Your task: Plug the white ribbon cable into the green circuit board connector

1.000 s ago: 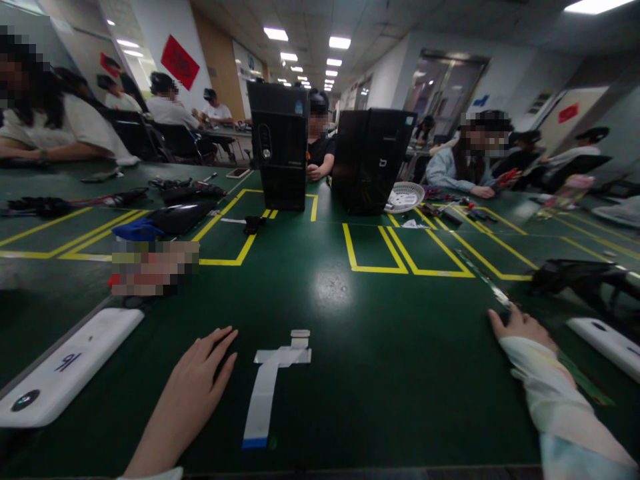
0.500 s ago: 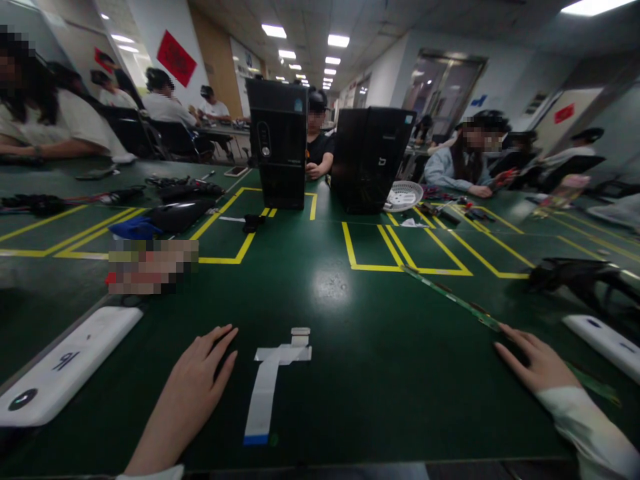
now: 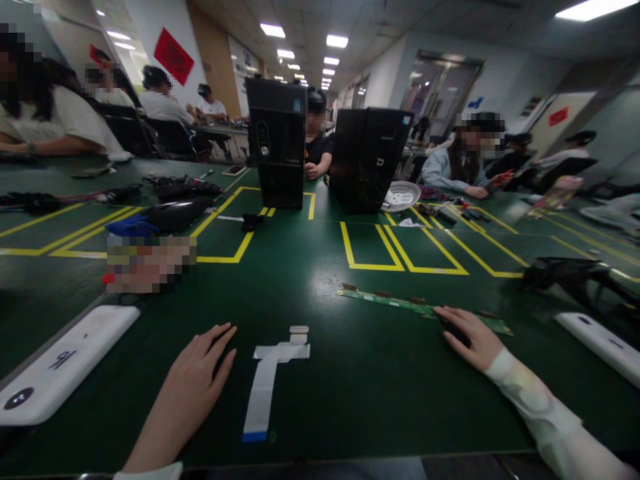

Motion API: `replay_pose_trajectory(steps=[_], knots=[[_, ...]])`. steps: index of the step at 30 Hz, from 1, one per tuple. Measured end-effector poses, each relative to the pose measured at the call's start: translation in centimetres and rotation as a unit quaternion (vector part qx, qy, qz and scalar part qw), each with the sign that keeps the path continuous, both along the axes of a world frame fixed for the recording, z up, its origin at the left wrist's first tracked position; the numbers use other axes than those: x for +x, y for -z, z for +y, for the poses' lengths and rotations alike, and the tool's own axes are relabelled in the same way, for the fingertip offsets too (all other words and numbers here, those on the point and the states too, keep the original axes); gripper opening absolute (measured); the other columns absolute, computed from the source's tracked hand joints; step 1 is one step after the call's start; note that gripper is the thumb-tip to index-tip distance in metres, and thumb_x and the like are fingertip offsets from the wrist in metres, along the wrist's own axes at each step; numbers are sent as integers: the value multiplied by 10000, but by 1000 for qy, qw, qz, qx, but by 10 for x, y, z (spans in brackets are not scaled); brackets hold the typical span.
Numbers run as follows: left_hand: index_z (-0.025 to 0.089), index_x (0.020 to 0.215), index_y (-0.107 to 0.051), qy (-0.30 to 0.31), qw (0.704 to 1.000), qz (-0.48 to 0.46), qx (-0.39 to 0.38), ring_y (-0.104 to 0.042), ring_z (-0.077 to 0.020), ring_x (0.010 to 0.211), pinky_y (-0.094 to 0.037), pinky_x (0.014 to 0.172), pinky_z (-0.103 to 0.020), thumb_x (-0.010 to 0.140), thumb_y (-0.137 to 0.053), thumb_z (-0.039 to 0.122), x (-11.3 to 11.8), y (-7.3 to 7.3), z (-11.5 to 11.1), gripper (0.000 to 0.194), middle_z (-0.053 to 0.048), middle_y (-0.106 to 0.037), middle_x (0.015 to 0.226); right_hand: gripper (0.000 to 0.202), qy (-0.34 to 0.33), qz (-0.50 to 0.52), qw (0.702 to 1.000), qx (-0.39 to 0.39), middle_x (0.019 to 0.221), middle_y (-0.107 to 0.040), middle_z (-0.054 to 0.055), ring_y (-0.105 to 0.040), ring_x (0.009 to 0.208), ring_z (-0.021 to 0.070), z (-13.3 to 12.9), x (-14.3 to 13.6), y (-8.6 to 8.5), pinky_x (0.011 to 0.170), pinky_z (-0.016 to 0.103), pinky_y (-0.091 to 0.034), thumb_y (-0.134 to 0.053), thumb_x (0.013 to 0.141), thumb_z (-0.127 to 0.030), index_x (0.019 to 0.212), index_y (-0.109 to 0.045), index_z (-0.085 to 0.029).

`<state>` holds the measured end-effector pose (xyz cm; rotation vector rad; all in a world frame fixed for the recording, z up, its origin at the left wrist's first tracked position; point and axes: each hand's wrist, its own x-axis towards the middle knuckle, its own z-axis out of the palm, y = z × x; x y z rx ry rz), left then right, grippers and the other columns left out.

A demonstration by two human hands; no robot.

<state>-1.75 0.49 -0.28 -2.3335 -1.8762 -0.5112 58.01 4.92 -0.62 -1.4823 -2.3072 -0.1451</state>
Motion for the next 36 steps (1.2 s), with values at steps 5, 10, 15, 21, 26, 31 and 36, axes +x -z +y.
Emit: replay_pose_trajectory(steps=[5,10,15,21,26,31,36], knots=[[167,1333,-547,-8,1000,1,-2,-552,-314,1216,-429,1035,-541,940,-353,472,1,0,-1,534,-146,-559,1360,580,-83,0,997,1,1275,-571,163,-535,1185,285,23,-87,-8,980,482,-460,-480,899,-412,1423,-431,-167],[152,1330,-548,1,1000,4,2,-555,-311,1207,-418,1047,-538,942,-344,484,0,1,0,550,-153,-560,1352,647,-137,7,990,-25,1309,-534,195,-498,1203,305,32,-176,-18,1001,498,-423,-443,921,-455,1462,-353,-114],[151,1322,-555,3,1000,3,11,-566,-307,1186,-417,1051,-526,944,-336,491,1,-1,-1,554,-153,-567,1337,669,-163,4,984,-70,1338,-516,179,-452,1230,312,28,-248,-29,1033,492,-377,-426,928,-500,1457,-363,-96],[170,1324,-554,-1,1000,-2,14,-560,-312,1204,-399,1061,-549,943,-335,491,2,0,-1,544,-141,-564,1353,676,-144,-2,985,-94,1367,-494,156,-411,1248,309,17,-282,-30,1059,489,-339,-425,931,-522,1471,-350,-123],[192,1327,-547,0,1000,-6,5,-556,-307,1215,-405,1058,-535,931,-363,507,-4,6,1,538,-137,-559,1366,672,-163,11,983,-81,1391,-487,139,-401,1279,285,18,-277,-28,1101,471,-309,-400,937,-532,1467,-349,-123],[185,1337,-538,-2,1000,-3,-5,-550,-307,1224,-402,1062,-536,938,-370,491,-1,1,-1,530,-135,-554,1372,591,-196,18,980,-15,1393,-488,159,-354,1348,283,22,-250,-26,1128,515,-275,-350,961,-481,1434,-394,-130],[192,1338,-540,-10,1000,-8,-9,-548,-310,1226,-404,1061,-542,936,-364,500,1,-2,-2,536,-130,-556,1369,464,-204,23,979,4,1378,-492,168,-417,1315,283,29,-203,-17,1055,514,-388,-331,980,-407,1340,-508,-174]])
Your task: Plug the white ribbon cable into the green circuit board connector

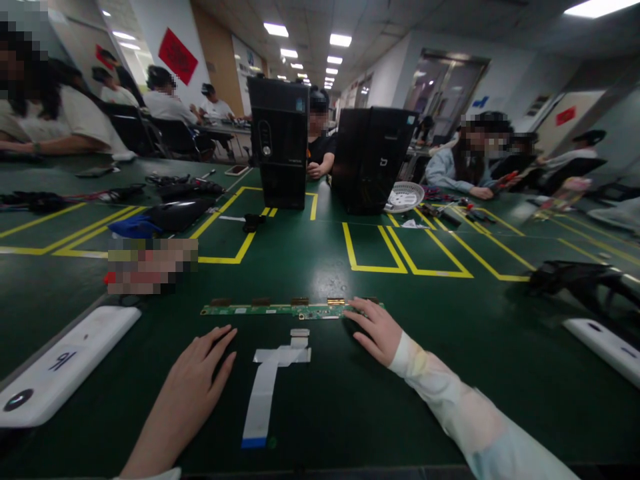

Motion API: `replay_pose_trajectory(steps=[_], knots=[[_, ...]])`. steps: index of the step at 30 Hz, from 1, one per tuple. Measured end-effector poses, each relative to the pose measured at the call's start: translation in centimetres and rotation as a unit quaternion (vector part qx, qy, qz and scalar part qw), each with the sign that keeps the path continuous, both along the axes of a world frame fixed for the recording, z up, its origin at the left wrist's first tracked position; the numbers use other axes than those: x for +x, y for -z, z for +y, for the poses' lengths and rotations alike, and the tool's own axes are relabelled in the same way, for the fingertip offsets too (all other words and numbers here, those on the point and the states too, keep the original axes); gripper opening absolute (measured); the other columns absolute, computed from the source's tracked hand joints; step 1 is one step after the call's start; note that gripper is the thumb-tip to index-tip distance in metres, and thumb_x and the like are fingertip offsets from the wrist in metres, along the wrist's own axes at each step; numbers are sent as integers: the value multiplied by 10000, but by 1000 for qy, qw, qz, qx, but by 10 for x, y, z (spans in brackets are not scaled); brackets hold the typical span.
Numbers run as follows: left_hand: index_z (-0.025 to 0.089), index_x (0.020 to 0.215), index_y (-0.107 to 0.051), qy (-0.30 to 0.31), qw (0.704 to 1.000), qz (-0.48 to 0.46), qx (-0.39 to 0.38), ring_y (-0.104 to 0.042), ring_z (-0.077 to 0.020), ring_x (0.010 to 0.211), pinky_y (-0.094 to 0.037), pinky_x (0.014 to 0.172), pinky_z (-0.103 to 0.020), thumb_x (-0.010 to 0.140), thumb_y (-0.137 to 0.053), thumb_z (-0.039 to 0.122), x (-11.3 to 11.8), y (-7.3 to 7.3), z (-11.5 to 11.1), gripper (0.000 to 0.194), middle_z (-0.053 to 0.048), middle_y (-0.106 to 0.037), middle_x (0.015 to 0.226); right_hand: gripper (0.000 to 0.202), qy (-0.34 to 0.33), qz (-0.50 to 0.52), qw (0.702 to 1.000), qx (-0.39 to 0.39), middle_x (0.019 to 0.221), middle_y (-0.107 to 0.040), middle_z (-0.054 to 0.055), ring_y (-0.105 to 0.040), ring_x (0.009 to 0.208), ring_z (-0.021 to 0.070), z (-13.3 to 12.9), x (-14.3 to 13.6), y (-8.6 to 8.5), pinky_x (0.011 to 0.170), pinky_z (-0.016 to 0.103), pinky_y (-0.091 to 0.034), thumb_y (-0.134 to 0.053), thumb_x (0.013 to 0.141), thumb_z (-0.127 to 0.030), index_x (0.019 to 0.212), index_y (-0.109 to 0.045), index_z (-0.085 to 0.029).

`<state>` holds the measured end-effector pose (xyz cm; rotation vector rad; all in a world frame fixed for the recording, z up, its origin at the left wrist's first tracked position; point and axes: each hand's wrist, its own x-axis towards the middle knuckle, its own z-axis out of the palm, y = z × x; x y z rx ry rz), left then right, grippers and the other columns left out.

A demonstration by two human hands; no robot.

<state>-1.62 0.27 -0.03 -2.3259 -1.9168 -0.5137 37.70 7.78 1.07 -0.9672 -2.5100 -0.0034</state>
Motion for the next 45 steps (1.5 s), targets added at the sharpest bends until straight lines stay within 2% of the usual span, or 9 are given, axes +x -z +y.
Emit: replay_pose_trajectory(steps=[3,5,13,19,24,27,34,40,45], knots=[[192,1337,-540,-3,1000,-1,-1,-552,-310,1220,-405,1059,-543,937,-359,499,0,1,0,536,-133,-556,1368,449,3,-2,1000,-8,1375,-492,165,-417,1316,281,2,19,4,1053,508,-393,-340,981,-403,1318,-532,-177],[188,1335,-542,1,1000,0,1,-557,-307,1212,-402,1063,-538,936,-360,503,-1,2,0,540,-138,-562,1357,460,-3,-5,1000,-12,1384,-482,166,-413,1318,279,2,22,5,1055,501,-393,-343,980,-413,1328,-528,-174],[200,1339,-537,15,1000,-8,23,-534,-306,1248,-360,1088,-568,949,-359,463,8,-4,-1,503,-120,-561,1366,495,-7,-41,999,-22,1400,-467,166,-415,1307,290,-2,4,6,1049,531,-377,-362,972,-463,1359,-512,-194],[248,1380,-487,106,994,-12,-22,-472,-271,1317,-393,1087,-514,957,-400,378,47,-21,-5,451,-74,-514,1425,490,5,-37,999,-21,1337,-503,167,-443,1245,301,-2,-2,3,1028,529,-384,-372,968,-473,1325,-539,-183],[296,1397,-456,193,980,-17,-38,-465,-237,1324,-411,1092,-464,963,-420,313,83,-34,-6,437,-42,-505,1437,453,-5,-42,999,-20,1159,-568,163,-511,1062,287,7,-9,-6,936,508,-440,-383,961,-453,1246,-586,-164],[277,1404,-446,195,979,-10,-56,-488,-232,1302,-435,1075,-453,969,-414,324,92,-38,-5,439,-43,-515,1430,455,-19,-43,998,-29,1123,-568,164,-522,1016,277,11,-9,-7,870,469,-476,-376,965,-452,1231,-591,-153],[195,1374,-482,197,975,1,-103,-489,-248,1299,-440,1065,-428,960,-435,358,111,-39,-4,448,-95,-521,1420,515,-23,-46,998,-23,1302,-501,182,-475,1194,298,6,-1,3,968,493,-441,-378,963,-478,1349,-518,-166],[177,1434,-391,212,973,2,-89,-474,-280,1317,-464,1030,-445,948,-450,411,141,-29,-1,543,-147,-465,1462,507,-22,-39,999,-28,1312,-494,172,-470,1204,298,7,-2,5,980,503,-433,-410,950,-478,1356,-518,-194],[164,1446,-365,213,974,2,-81,-442,-287,1342,-460,1036,-445,944,-456,415,152,-27,3,568,-165,-424,1487,503,-19,-35,999,-36,1315,-493,169,-469,1201,297,6,-3,2,987,505,-430,-409,952,-477,1355,-520,-197]])
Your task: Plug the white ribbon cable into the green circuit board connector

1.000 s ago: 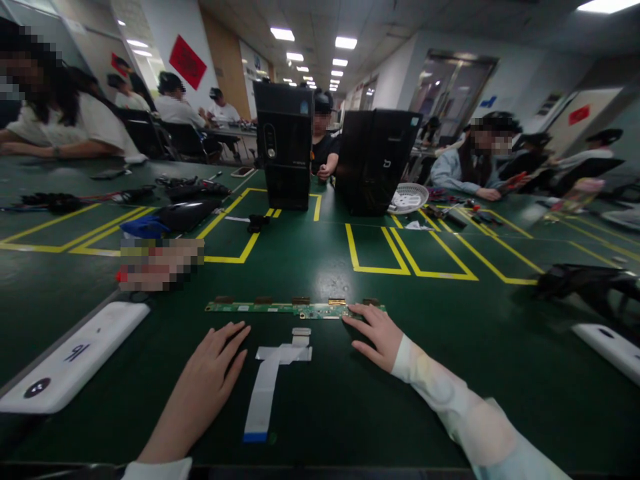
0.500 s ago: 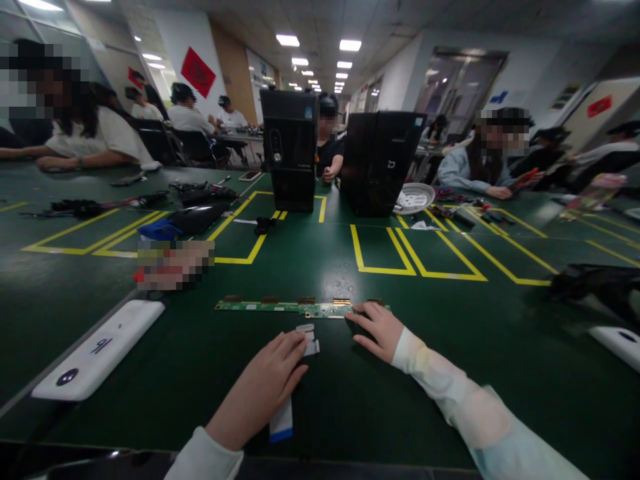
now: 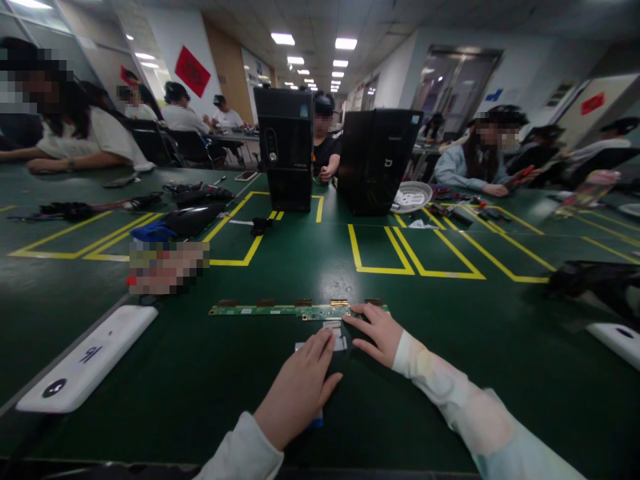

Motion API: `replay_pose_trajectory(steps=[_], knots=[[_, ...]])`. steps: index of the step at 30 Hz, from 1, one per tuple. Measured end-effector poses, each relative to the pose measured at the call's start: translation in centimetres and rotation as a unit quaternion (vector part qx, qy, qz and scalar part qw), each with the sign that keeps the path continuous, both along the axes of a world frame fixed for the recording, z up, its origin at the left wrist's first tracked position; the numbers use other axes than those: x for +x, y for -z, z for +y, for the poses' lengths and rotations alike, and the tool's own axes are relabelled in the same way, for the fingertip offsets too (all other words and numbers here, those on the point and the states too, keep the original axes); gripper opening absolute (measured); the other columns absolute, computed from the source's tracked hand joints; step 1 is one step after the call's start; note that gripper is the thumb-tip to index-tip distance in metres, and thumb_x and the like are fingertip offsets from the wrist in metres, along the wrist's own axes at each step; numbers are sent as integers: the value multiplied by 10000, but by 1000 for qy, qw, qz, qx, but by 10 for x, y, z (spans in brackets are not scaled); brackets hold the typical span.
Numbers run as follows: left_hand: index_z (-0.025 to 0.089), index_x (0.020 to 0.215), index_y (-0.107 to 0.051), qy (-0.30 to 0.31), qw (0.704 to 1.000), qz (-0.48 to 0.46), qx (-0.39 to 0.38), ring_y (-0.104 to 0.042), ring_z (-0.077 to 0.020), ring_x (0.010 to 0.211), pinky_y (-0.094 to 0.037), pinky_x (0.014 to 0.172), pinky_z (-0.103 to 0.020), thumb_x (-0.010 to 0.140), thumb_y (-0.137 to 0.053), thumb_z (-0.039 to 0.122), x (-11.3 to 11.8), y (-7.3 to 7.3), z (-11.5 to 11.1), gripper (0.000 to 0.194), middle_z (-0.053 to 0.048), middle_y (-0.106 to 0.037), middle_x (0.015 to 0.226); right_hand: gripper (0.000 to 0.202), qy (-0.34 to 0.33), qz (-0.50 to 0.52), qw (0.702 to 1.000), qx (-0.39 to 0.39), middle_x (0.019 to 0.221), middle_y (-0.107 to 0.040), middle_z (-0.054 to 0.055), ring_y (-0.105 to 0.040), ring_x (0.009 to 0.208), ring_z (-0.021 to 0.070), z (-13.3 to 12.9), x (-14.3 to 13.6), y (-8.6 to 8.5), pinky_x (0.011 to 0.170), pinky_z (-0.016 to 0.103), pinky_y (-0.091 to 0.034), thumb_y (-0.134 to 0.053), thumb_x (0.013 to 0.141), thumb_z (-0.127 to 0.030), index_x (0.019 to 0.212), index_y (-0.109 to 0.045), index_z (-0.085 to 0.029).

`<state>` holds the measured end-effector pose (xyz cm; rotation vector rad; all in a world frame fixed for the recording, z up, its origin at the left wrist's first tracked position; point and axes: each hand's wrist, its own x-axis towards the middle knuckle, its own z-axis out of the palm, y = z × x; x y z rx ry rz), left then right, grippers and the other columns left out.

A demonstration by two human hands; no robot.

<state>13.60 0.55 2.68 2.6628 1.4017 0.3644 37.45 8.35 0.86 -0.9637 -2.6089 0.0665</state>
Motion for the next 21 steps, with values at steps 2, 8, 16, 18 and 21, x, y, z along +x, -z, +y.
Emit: replay_pose_trajectory(steps=[2,8,16,18,21], knots=[[151,1446,-363,-2,1000,4,-7,-432,-289,1349,-458,1039,-447,942,-463,411,1,-2,1,575,-167,-410,1495,501,1,-1,1000,-2,1319,-491,169,-465,1209,296,-1,0,-1,1000,504,-421,-409,954,-472,1351,-522,-190],[132,1456,-345,2,999,6,-33,-405,-281,1366,-431,1069,-452,939,-475,412,1,-9,5,602,-160,-404,1499,514,1,5,1000,-8,1307,-496,170,-468,1199,299,-2,-1,-3,999,502,-420,-389,960,-491,1343,-530,-178],[171,1482,-302,9,998,0,-55,-381,-271,1383,-421,1070,-456,951,-410,485,-5,-8,5,626,-126,-371,1526,510,2,3,1000,-14,1300,-496,166,-472,1192,292,-1,0,-4,985,484,-429,-382,964,-489,1344,-533,-185],[159,1482,-300,10,998,5,-64,-367,-273,1391,-411,1077,-465,949,-411,486,-6,-9,5,634,-127,-354,1534,509,2,2,1000,-13,1304,-493,164,-469,1193,291,-1,0,-4,986,484,-428,-381,965,-492,1345,-532,-189],[146,1477,-310,5,997,18,-76,-355,-270,1397,-391,1093,-466,950,-411,482,-5,-12,5,632,-127,-339,1541,506,3,2,1000,-9,1310,-492,161,-466,1195,289,-1,0,-3,998,491,-417,-383,965,-491,1347,-530,-193]])
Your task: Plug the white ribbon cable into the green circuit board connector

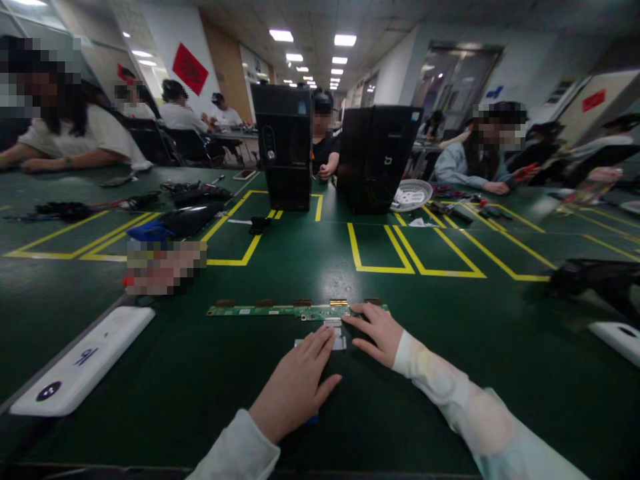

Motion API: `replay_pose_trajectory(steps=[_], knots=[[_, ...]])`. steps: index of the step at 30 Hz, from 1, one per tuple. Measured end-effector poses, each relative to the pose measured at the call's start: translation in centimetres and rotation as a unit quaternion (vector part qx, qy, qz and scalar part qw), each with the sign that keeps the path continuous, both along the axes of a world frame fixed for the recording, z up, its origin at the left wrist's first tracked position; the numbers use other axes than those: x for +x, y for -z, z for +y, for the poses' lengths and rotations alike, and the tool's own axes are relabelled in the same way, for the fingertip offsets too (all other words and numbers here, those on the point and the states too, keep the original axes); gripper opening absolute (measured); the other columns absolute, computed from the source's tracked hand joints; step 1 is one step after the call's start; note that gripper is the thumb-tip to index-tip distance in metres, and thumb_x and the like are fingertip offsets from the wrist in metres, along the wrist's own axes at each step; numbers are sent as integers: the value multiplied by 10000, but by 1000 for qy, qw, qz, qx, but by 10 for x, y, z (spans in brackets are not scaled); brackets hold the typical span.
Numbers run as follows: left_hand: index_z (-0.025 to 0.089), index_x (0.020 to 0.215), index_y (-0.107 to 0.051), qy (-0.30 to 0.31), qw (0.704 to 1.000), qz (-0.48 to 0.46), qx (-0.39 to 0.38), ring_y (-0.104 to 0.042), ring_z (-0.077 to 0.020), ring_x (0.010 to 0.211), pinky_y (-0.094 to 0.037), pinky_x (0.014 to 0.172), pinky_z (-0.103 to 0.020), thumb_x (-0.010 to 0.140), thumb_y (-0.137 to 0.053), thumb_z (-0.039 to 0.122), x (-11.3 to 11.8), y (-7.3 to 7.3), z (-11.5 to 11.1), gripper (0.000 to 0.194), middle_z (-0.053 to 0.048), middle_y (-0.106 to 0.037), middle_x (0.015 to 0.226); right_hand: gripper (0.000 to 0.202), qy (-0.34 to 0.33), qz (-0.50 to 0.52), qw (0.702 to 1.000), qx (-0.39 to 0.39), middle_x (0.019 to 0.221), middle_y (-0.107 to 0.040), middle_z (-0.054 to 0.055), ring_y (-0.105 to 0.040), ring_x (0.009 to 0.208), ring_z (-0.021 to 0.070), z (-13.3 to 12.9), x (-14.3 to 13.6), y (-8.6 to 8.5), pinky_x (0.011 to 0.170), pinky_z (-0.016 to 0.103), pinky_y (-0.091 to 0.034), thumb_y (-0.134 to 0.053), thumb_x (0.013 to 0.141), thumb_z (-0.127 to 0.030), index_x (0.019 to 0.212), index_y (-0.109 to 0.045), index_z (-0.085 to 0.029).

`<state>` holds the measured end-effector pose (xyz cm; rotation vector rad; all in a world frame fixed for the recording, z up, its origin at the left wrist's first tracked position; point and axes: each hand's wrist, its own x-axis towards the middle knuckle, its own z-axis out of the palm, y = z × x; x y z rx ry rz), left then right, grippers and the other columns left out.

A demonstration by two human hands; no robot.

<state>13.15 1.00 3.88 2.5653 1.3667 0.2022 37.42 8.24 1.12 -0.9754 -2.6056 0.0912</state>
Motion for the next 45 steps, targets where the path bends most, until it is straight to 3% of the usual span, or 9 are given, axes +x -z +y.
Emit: replay_pose_trajectory(steps=[16,24,33,45], knots=[[128,1454,-348,-2,1000,10,21,-408,-271,1365,-425,1065,-458,938,-463,434,4,-4,2,611,-141,-388,1514,504,-2,17,1000,1,1319,-490,159,-460,1211,292,1,1,4,998,498,-417,-398,958,-501,1337,-545,-203],[118,1390,-452,-21,999,4,35,-503,-256,1290,-462,1030,-431,952,-444,365,12,-14,3,502,-143,-505,1431,502,3,15,1000,-9,1320,-489,155,-461,1209,288,-1,1,1,1013,492,-407,-403,960,-497,1343,-540,-204],[131,1377,-471,-36,996,34,75,-508,-285,1279,-478,1010,-453,934,-500,365,22,-3,2,502,-143,-510,1426,494,-4,22,1000,-6,1310,-490,156,-463,1201,284,0,1,1,1009,486,-409,-411,960,-491,1341,-540,-206],[98,1375,-479,-29,995,59,74,-476,-293,1309,-454,1038,-473,951,-456,347,25,-7,0,492,-152,-514,1419,496,3,9,1000,-9,1321,-489,164,-465,1205,290,0,1,1,996,500,-416,-422,956,-482,1351,-532,-204]])
